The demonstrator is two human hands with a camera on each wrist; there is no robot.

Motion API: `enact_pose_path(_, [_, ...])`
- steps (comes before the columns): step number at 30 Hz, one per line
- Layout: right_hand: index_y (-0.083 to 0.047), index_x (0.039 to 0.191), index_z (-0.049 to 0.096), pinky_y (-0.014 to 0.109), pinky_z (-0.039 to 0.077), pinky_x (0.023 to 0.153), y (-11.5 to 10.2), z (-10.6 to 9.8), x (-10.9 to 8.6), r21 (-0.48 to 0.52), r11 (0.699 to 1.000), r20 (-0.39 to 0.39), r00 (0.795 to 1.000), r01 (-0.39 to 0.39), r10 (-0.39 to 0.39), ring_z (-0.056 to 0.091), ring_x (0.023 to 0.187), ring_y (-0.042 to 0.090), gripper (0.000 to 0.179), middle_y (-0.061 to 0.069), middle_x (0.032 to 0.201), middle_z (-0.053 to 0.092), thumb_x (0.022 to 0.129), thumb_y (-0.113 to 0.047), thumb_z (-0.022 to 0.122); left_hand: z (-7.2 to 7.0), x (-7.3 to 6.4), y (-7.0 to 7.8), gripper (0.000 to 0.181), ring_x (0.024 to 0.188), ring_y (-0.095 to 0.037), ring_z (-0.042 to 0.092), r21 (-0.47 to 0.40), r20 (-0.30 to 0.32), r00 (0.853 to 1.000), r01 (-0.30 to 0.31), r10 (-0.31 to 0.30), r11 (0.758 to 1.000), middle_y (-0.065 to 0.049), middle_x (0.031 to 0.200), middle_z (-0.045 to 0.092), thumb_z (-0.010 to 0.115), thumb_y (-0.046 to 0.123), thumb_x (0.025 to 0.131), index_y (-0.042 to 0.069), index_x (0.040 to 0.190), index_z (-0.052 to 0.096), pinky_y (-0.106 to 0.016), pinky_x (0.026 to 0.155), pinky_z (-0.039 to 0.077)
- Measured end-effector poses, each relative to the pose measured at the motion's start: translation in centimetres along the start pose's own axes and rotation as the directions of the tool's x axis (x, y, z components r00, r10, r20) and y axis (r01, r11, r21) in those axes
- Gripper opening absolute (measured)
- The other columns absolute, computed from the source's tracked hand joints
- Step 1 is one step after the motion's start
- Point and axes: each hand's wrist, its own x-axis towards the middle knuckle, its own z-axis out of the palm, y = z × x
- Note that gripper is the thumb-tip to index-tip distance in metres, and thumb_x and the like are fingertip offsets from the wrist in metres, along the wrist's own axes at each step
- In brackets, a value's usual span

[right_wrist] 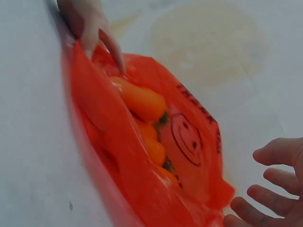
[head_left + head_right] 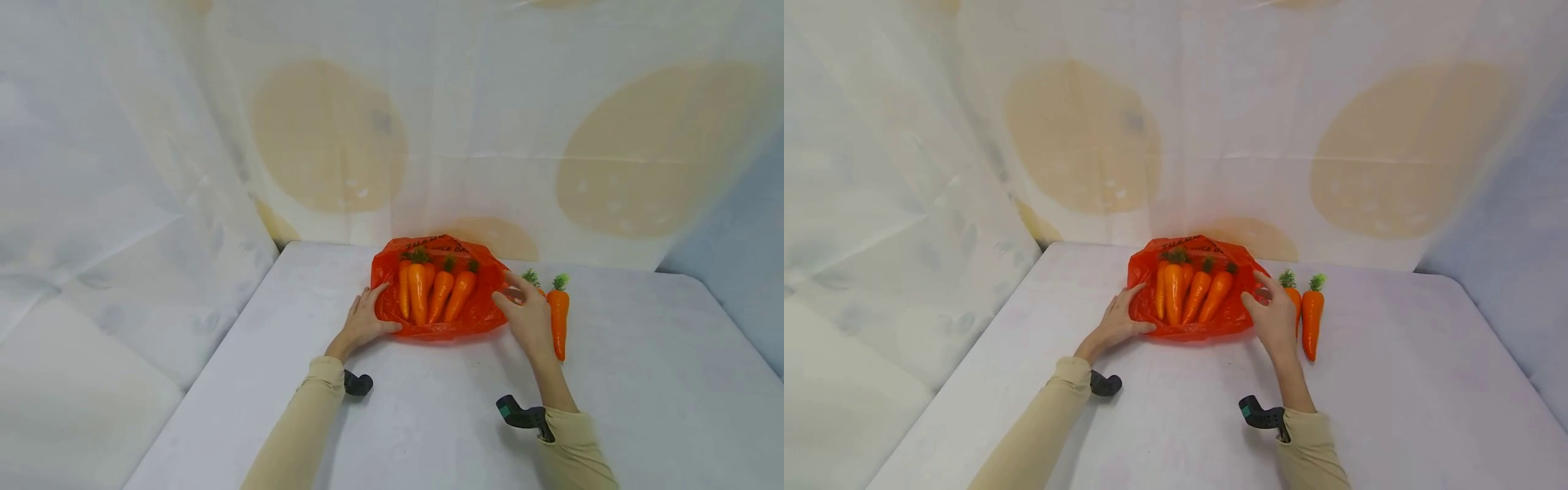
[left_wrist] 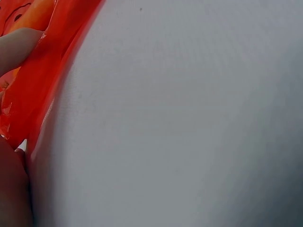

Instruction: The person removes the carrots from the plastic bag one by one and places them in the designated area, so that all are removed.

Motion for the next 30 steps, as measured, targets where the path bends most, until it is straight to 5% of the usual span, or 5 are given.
enact_pose_path(22, [-0.012, 0.136, 0.046, 0.047, 0.044, 0.091, -2.5, 8.8, 0.8, -0.096, 0.992, 0.199, 0.978, 0.081, -0.061, 0.049, 0.115, 0.032, 0.060, 0.013, 0.135, 0.045, 0.079, -0.019, 0.066, 0.0, -0.3, -0.4, 0.091, 0.141, -0.024, 0.003, 0.000, 0.015, 1.000, -0.012, 0.012, 1.000, -0.005, 0.152, 0.019, 0.071, 0.045, 0.069, 0.030, 0.145, 0.024, -0.047, 0.113, 0.002])
enact_pose_path(30, [-0.008, 0.138, 0.042, 0.047, 0.040, 0.098, -3.5, 11.4, 1.4, -0.072, 0.996, 0.257, 0.966, 0.046, -0.026, 0.043, 0.120, 0.031, 0.066, 0.014, 0.138, 0.041, 0.078, -0.015, 0.067, -0.4, -0.7, -0.6, 0.090, 0.141, -0.025, 0.003, -0.007, 0.023, 1.000, -0.020, 0.020, 1.000, -0.005, 0.152, 0.018, 0.071, 0.045, 0.070, 0.029, 0.145, 0.023, -0.047, 0.113, 0.001])
